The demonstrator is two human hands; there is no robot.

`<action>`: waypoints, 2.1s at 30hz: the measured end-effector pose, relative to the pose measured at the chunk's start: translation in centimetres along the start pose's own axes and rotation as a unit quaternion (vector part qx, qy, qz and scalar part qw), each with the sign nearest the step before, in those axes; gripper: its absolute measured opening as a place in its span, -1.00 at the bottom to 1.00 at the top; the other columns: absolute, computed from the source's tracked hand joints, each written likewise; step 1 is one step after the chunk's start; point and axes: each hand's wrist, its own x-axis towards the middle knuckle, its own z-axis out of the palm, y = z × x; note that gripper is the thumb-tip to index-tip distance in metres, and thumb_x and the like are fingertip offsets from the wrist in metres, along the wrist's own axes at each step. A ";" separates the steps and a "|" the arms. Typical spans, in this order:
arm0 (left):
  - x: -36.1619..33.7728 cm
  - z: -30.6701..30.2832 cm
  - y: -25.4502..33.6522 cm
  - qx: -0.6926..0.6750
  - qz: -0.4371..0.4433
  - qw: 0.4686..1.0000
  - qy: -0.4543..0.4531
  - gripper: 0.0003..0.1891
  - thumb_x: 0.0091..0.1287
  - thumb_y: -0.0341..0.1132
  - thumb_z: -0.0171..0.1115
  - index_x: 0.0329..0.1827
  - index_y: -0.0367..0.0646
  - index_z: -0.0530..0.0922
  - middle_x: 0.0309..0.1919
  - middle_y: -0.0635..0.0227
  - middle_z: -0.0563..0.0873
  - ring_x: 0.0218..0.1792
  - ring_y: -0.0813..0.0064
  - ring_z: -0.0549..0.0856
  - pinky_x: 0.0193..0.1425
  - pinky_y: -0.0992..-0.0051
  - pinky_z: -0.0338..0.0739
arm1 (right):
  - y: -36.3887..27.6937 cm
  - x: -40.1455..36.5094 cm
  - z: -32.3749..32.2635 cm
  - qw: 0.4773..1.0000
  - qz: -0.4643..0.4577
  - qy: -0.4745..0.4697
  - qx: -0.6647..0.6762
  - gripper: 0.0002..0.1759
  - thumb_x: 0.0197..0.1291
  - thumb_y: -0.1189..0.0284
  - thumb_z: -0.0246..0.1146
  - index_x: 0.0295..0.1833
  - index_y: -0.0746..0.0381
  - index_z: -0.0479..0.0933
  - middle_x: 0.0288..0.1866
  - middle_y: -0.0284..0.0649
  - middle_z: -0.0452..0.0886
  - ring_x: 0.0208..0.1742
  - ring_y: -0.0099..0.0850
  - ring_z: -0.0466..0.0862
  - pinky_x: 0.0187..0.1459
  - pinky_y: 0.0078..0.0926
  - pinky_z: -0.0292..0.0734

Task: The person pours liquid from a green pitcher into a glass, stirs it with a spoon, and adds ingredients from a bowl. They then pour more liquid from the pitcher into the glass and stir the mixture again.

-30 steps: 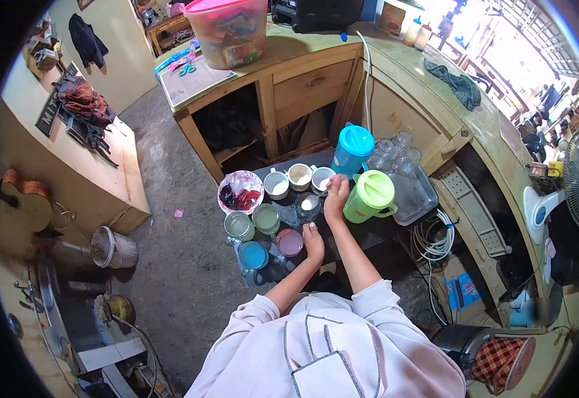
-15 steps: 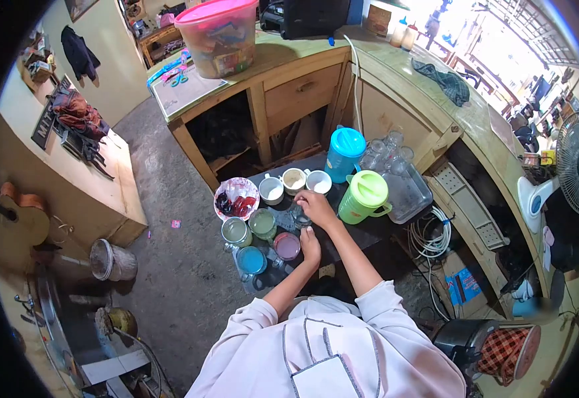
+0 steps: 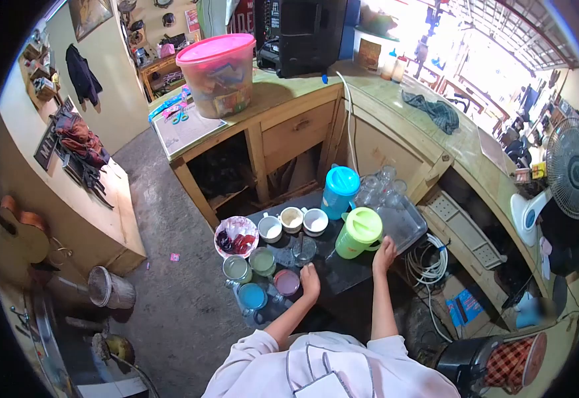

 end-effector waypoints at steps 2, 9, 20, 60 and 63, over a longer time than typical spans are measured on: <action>-0.3 0.1 0.5 0.010 0.001 1.000 0.005 -0.60 0.37 -0.15 -0.20 -0.28 -0.38 0.43 -0.22 -0.18 0.50 -0.08 -0.11 0.44 0.03 0.11 0.27 | 1.3 0.1 0.8 0.992 0.054 -0.038 0.108 -0.57 0.33 0.14 -0.06 -0.08 0.31 0.45 -0.21 -0.14 0.52 -0.16 -0.26 0.49 -0.09 -0.37 0.35; 0.3 -0.5 0.7 -0.004 0.037 0.998 0.047 -0.63 0.33 -0.22 -0.12 -0.46 -0.40 0.45 -0.34 -0.13 0.53 -0.19 -0.06 0.45 -0.06 0.14 0.28 | -1.6 -3.3 0.4 0.868 0.220 -0.034 0.445 -0.52 0.32 0.15 -0.01 -0.22 0.40 0.54 -0.30 -0.28 0.56 -0.31 -0.55 0.51 -0.27 -0.54 0.38; -0.2 -0.3 0.9 0.004 0.017 0.999 0.034 -0.63 0.36 -0.17 -0.10 -0.31 -0.38 0.46 -0.24 -0.09 0.49 -0.12 0.00 0.43 0.00 0.19 0.28 | -2.9 5.0 -0.9 0.898 0.115 -0.222 0.362 -0.71 0.15 0.37 0.20 -0.59 0.25 0.51 -0.62 -0.52 0.38 -0.57 -0.71 0.29 -0.51 -0.63 0.09; -1.0 -1.4 3.6 -0.149 -0.082 0.982 -0.088 -0.72 0.41 -0.07 -0.20 -0.09 -0.10 0.15 -0.33 0.28 0.40 -0.56 0.55 0.48 -0.51 0.55 0.43 | -18.9 3.4 -1.4 0.901 -0.323 -0.254 -0.139 -0.74 -0.07 0.23 0.15 -0.45 0.13 0.67 -0.56 -0.02 0.58 -0.49 -0.10 0.62 -0.35 -0.19 0.55; -1.2 -1.5 3.8 -0.163 -0.089 0.979 -0.086 -0.75 0.42 -0.10 -0.22 -0.07 -0.08 0.15 -0.32 0.32 0.41 -0.57 0.57 0.47 -0.51 0.56 0.43 | -19.0 3.5 -1.4 0.898 -0.324 -0.259 -0.146 -0.74 -0.07 0.23 0.15 -0.44 0.13 0.67 -0.56 -0.02 0.59 -0.48 -0.10 0.63 -0.35 -0.20 0.55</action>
